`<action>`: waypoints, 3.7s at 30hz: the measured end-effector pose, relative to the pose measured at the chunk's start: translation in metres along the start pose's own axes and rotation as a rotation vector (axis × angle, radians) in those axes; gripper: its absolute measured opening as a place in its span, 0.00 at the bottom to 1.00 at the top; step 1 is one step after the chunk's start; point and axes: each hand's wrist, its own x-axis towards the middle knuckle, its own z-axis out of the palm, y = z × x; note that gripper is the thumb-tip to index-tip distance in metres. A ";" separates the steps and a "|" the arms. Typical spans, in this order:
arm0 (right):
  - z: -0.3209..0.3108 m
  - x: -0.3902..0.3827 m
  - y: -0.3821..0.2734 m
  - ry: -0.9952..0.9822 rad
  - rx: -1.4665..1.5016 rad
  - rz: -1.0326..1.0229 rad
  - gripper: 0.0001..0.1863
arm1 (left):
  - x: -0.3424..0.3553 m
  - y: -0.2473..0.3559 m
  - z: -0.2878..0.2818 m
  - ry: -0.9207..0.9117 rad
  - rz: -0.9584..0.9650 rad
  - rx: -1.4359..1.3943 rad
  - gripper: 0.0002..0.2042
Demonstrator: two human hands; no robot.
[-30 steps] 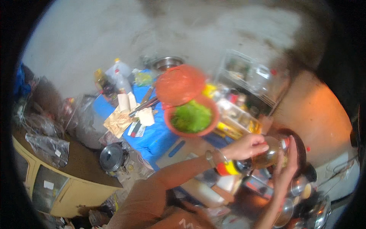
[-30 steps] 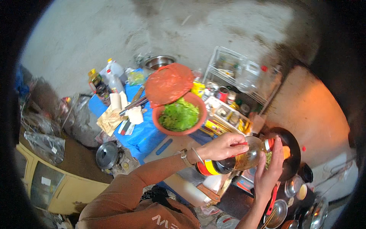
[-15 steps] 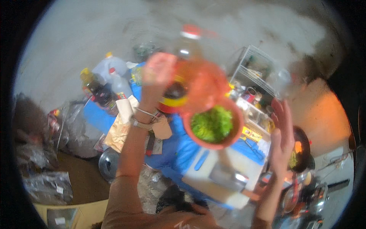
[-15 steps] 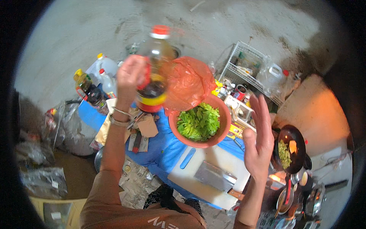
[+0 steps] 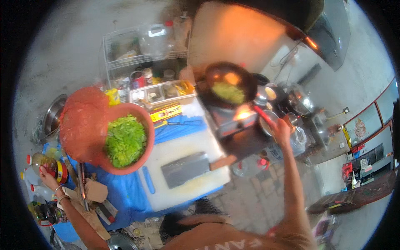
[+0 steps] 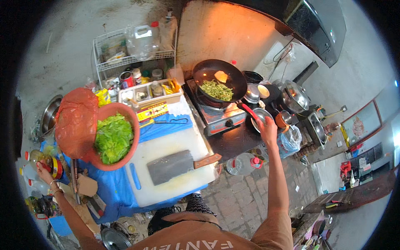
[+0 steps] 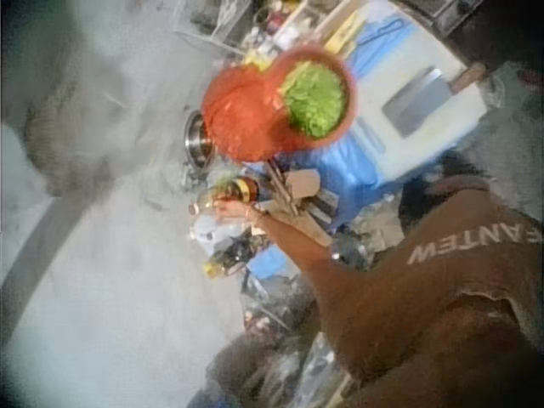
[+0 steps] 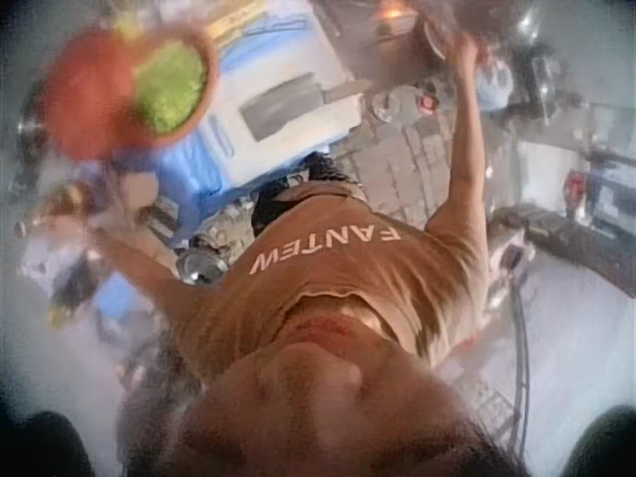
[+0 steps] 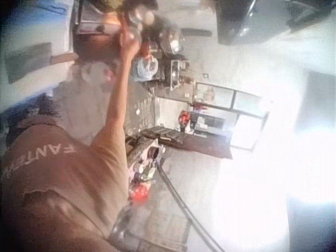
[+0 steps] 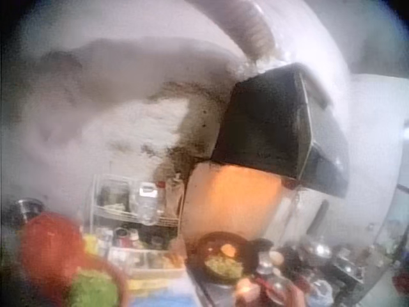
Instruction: The person stir-fries green vegetables in a wok over a gas burner, adding liquid and seasonings from various containers. They use chopsticks and a ladle to mix the contents and transfer some liquid between bowls.
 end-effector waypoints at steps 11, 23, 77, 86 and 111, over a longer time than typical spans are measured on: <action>0.068 0.055 0.066 -0.365 0.271 0.215 0.26 | -0.039 0.047 -0.050 0.047 -0.006 0.242 0.22; 0.096 0.104 0.099 -0.236 0.213 0.062 0.25 | -0.382 0.278 0.198 -0.668 0.161 0.092 0.06; 0.217 -0.321 0.268 -0.170 1.275 1.435 0.15 | -0.842 0.167 0.477 -1.200 -0.581 0.385 0.14; 0.218 -0.323 0.268 -0.166 1.281 1.430 0.15 | -0.841 0.168 0.476 -1.230 -0.531 0.409 0.14; 0.168 -0.293 0.282 -0.104 1.241 1.324 0.15 | -0.848 0.300 0.485 -1.573 -0.904 -0.431 0.28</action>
